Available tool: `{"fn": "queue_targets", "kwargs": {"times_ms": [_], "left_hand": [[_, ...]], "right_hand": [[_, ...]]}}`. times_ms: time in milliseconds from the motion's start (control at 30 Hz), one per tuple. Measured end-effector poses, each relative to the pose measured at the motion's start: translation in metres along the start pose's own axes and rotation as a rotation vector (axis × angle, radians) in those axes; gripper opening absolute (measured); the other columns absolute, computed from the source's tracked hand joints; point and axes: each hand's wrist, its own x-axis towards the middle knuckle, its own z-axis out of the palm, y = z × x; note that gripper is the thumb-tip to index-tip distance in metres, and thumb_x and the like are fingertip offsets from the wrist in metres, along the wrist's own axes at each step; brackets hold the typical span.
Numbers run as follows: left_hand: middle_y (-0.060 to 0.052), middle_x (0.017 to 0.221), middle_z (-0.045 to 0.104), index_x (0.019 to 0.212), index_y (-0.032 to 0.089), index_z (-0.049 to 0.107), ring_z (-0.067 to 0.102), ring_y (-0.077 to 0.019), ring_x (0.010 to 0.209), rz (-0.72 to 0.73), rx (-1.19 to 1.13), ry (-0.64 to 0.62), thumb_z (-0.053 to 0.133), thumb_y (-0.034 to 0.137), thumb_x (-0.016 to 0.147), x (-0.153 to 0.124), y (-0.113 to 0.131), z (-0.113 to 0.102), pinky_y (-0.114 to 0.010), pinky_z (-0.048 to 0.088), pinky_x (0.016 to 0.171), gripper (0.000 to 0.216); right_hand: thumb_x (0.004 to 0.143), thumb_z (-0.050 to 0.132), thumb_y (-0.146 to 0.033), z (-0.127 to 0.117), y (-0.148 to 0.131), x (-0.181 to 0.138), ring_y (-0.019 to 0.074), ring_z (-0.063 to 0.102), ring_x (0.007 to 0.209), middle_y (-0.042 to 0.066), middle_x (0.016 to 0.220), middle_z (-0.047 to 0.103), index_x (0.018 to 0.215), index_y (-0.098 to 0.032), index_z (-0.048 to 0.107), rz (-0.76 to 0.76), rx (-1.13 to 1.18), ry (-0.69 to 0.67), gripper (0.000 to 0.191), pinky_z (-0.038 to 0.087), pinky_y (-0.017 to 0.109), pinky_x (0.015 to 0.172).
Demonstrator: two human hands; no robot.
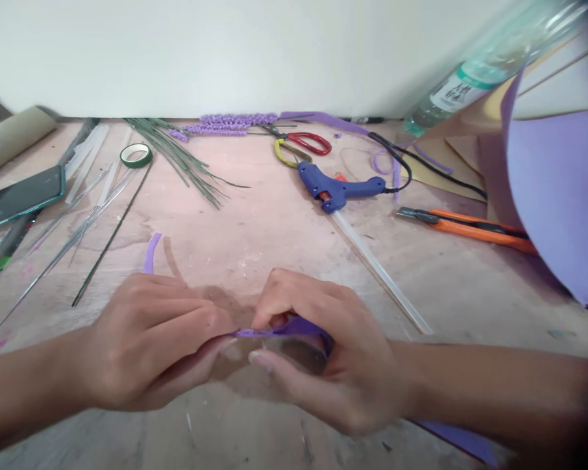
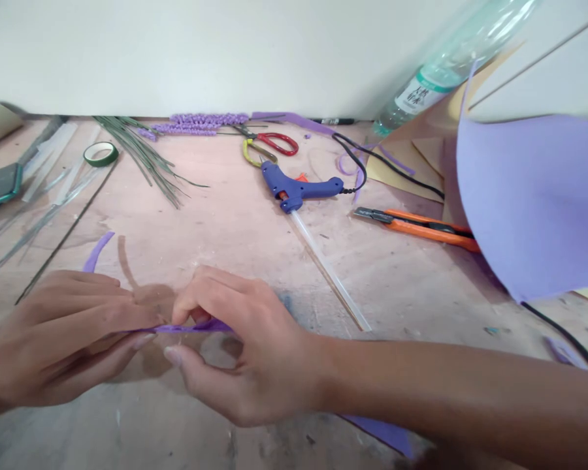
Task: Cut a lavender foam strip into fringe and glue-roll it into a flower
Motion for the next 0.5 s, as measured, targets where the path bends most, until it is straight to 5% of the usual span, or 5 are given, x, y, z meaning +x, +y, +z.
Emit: {"fn": "queue_targets", "kwargs": {"times_ms": [500], "left_hand": [[0.001,0.059,0.059,0.084,0.018,0.055,0.046,-0.0141,0.048,0.008,0.015,-0.020,0.055,0.009,0.094,0.0048,0.0038,-0.0048,-0.029,0.034,0.046,0.014]], "right_hand": [[0.090,0.061,-0.008,0.0032,0.0006,-0.0030,0.0117,0.053,0.069,-0.001,0.076,0.058,0.093,-0.019,0.059,-0.026,-0.017,0.040,0.012,0.045,0.026,0.061]]}}
